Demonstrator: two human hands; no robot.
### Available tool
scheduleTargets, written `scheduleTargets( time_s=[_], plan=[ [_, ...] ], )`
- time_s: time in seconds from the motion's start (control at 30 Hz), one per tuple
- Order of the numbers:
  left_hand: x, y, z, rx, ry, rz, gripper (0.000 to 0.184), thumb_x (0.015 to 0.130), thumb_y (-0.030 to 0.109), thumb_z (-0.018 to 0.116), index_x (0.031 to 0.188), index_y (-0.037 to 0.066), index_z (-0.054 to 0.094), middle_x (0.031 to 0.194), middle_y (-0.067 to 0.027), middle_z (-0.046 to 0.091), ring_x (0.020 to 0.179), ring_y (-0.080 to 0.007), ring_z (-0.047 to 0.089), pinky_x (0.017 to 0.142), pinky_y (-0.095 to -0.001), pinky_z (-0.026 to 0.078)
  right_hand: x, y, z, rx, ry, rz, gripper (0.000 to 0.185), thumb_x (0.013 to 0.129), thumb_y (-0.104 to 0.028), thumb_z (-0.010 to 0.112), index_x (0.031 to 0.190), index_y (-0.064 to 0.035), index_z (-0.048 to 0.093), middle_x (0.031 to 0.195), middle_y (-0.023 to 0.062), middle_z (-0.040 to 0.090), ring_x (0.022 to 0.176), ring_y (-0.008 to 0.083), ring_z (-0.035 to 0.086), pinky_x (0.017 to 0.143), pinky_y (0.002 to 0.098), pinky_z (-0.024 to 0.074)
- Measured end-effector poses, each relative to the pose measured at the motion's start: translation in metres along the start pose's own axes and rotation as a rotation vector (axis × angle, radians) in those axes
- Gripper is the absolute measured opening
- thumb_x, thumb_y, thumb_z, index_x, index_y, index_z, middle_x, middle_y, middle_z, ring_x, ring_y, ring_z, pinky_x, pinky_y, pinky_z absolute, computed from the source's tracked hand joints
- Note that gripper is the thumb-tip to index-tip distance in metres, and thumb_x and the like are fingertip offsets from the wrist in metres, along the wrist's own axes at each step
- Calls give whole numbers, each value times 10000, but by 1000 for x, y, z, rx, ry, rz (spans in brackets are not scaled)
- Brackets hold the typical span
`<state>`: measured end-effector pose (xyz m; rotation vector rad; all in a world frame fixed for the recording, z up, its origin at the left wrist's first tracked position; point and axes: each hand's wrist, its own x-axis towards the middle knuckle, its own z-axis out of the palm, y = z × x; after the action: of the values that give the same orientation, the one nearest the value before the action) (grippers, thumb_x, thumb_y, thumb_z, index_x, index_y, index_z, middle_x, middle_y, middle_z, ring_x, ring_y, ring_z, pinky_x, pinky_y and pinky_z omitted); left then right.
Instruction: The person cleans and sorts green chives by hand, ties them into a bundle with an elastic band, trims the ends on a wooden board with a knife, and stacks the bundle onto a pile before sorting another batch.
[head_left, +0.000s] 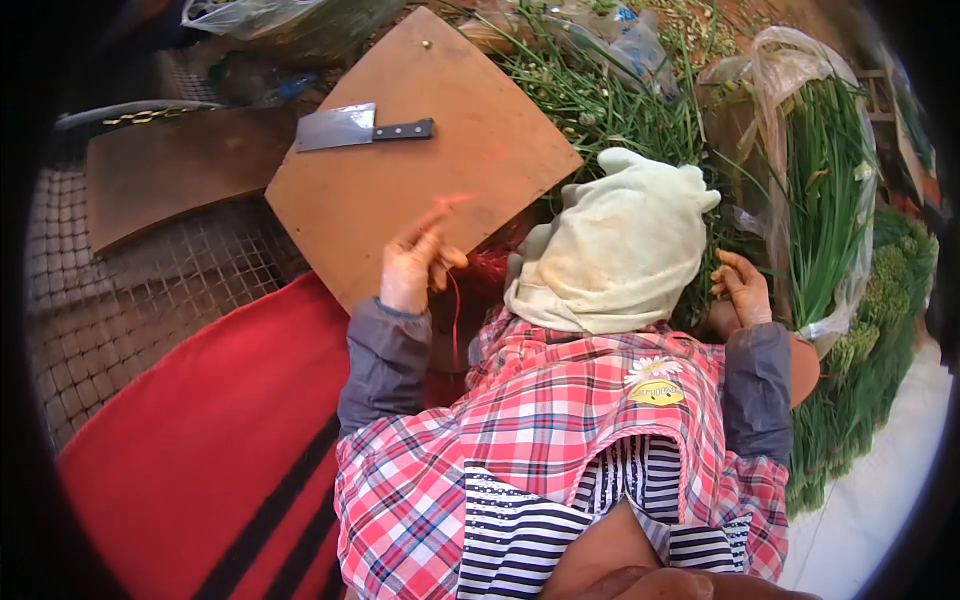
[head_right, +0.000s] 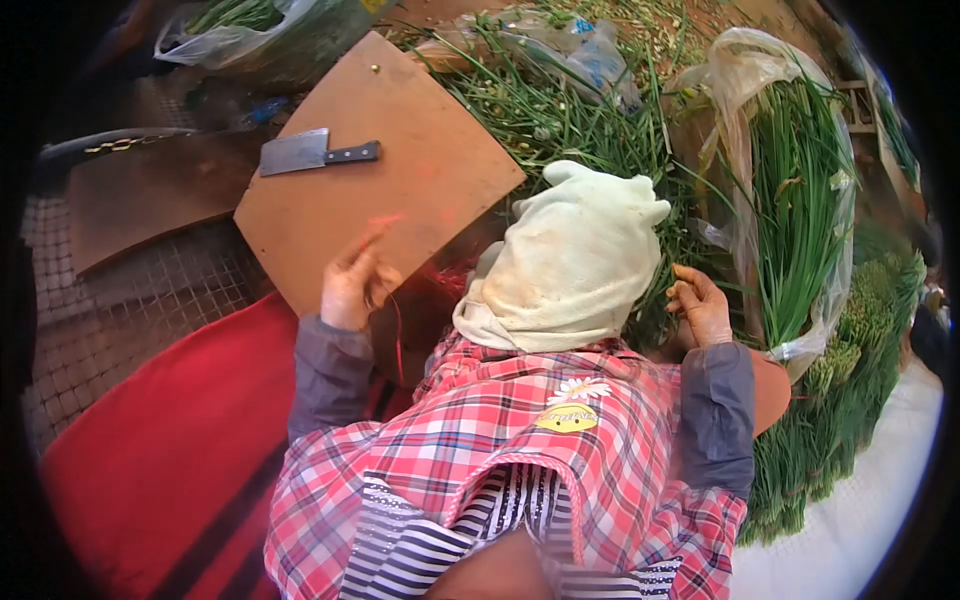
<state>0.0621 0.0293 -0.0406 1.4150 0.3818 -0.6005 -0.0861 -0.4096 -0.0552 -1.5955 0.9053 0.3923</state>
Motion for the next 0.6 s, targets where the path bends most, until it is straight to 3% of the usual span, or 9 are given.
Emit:
scheduleTargets(
  time_s=[0.07,0.13,0.23,0.37,0.6],
  plan=[
    [19,17,-12,128,56,97,346,886,185,495,1197,35,501,626,-70,615,370,-39,396,348,-168,311,4,-30,19,-20,-25,-110,306,861,-121,534,1155,-33,531,814,26,608,632,66,537,575,187,404],
    [46,24,-13,67,126,135,342,883,182,499,1199,51,505,630,-70,616,375,-39,389,347,-175,316,7,-50,35,-38,-65,-182,285,850,-106,552,1119,-10,540,810,25,599,645,71,533,592,202,418],
    [80,42,-4,71,69,135,369,880,142,490,1237,51,475,633,-69,619,361,-72,432,330,-201,329,15,-62,45,-201,-66,-281,275,841,-62,554,1102,21,523,820,28,583,659,91,539,613,217,448],
    [141,10,-1,310,97,102,438,848,101,531,1272,57,432,636,-87,625,407,-112,524,341,-239,378,3,-70,41,-101,-118,-279,277,851,-60,534,1114,27,516,823,50,588,690,102,549,613,221,462],
    [146,23,10,568,126,119,514,812,101,572,1295,77,398,644,-110,629,449,-151,570,374,-281,420,-20,-45,17,-5,-54,-218,277,846,-49,517,1110,34,529,820,64,595,679,101,554,628,223,475]
  ],
)
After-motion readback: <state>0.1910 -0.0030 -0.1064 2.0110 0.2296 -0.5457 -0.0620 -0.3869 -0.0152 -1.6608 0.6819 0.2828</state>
